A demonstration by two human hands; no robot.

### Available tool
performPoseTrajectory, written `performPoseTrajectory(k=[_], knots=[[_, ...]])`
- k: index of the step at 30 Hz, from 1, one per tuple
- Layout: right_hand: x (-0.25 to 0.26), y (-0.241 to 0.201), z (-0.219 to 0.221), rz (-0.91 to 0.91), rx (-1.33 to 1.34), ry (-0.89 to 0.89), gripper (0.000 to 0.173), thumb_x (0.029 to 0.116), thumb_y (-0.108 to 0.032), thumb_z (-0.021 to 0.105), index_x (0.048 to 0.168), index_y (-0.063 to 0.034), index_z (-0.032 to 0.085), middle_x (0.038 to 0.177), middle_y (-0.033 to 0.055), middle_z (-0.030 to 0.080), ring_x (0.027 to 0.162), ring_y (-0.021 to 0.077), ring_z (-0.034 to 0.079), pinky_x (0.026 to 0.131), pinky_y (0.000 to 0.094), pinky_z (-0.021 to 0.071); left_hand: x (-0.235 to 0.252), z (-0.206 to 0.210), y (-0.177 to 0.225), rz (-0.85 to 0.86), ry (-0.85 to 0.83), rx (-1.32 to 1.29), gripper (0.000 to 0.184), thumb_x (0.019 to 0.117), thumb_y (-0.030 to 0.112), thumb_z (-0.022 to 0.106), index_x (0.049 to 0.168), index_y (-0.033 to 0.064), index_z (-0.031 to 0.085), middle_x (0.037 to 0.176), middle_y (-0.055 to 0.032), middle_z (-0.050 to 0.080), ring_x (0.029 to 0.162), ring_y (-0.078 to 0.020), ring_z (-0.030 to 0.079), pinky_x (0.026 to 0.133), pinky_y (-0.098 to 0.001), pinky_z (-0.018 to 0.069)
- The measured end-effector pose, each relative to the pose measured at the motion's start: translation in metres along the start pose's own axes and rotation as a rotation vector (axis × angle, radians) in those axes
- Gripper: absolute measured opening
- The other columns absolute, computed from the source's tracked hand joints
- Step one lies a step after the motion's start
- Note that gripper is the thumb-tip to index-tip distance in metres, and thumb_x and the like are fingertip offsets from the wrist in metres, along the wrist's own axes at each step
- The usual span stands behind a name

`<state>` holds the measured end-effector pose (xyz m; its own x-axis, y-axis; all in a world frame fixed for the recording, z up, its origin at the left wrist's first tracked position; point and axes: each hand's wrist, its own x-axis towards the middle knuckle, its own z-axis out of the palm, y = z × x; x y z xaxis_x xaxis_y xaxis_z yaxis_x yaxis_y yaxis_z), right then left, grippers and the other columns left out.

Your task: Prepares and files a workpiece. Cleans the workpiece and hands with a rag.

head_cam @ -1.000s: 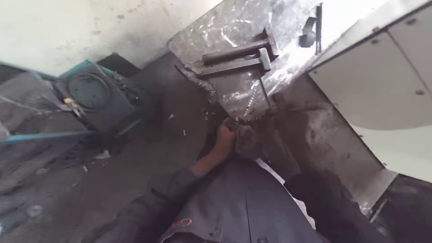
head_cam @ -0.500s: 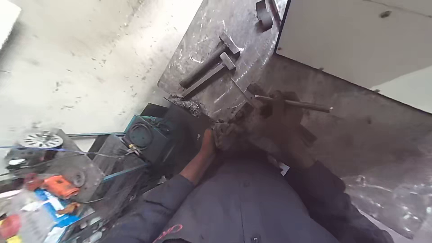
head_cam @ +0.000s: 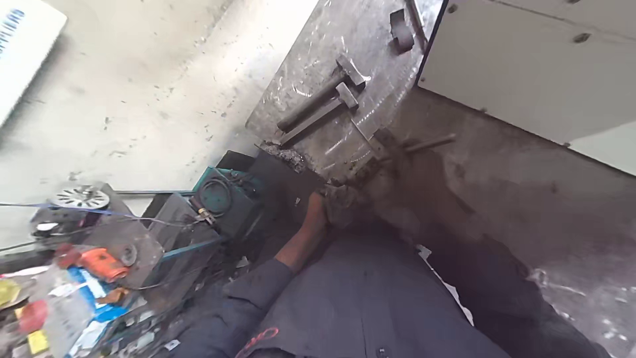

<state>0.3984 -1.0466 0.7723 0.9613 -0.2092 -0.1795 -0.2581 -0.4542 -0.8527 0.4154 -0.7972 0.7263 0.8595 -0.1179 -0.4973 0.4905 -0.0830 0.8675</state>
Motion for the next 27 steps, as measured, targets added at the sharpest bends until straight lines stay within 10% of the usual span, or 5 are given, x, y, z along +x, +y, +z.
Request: performPoseTrajectory(k=[5, 9, 15, 21, 27], knots=[[-0.003, -0.047, -0.074, 0.18, -0.425, 0.085, 0.05, 0.1093, -0.043, 0.045, 0.098, 0.0014, 0.065, 0.079, 0.0191, 0.063, 0.072, 0.0371, 0.064, 0.065, 0.0597, 0.0511, -0.005, 0.007, 0.011, -0.067, 0.035, 0.218, 0.022, 0.0983, 0.019, 0.066, 0.109, 0.0008, 0.066, 0.091, -0.0047, 0.071, 0.083, -0.0105, 0.069, 0.078, -0.032, 0.0601], [0.023, 0.006, -0.09, 0.227, -0.784, -0.089, 0.051, 0.1028, -0.051, 0.055, 0.099, -0.0021, 0.069, 0.082, 0.0243, 0.067, 0.08, 0.0485, 0.067, 0.065, 0.0699, 0.0488, 0.0, 0.015, 0.018, -0.103, 0.043, 0.259, 0.013, 0.0971, 0.014, 0.067, 0.103, 0.0019, 0.067, 0.087, -0.0021, 0.069, 0.078, -0.007, 0.067, 0.074, -0.0287, 0.0587], [0.014, 0.012, -0.078, 0.304, -0.722, -0.051, 0.039, 0.1019, -0.038, 0.063, 0.119, -0.0036, 0.068, 0.099, 0.0268, 0.07, 0.094, 0.0505, 0.067, 0.078, 0.0722, 0.0484, -0.002, 0.002, 0.015, -0.138, 0.016, 0.267, 0.015, 0.1001, 0.013, 0.062, 0.107, 0.0008, 0.067, 0.091, -0.0046, 0.07, 0.081, -0.0094, 0.068, 0.077, -0.0307, 0.059], [-0.023, 0.012, -0.053, 0.092, -0.516, 0.038, 0.038, 0.1031, -0.04, 0.057, 0.121, -0.0085, 0.07, 0.09, 0.0176, 0.071, 0.08, 0.0385, 0.069, 0.072, 0.065, 0.0527, -0.049, -0.031, 0.055, 0.144, 0.377, 0.144, 0.048, 0.0754, 0.008, 0.088, 0.116, -0.0004, 0.064, 0.095, -0.0036, 0.073, 0.084, -0.0079, 0.072, 0.078, -0.027, 0.0625], [-0.017, 0.012, -0.021, -0.024, -0.401, -0.128, 0.038, 0.1017, -0.039, 0.061, 0.126, -0.0099, 0.069, 0.1, 0.0119, 0.074, 0.089, 0.0298, 0.072, 0.081, 0.0584, 0.0568, -0.021, -0.009, 0.024, 0.231, 0.24, 0.311, 0.043, 0.092, 0.024, 0.076, 0.124, -0.0019, 0.063, 0.11, -0.0116, 0.069, 0.097, -0.0123, 0.068, 0.087, -0.0308, 0.0579]])
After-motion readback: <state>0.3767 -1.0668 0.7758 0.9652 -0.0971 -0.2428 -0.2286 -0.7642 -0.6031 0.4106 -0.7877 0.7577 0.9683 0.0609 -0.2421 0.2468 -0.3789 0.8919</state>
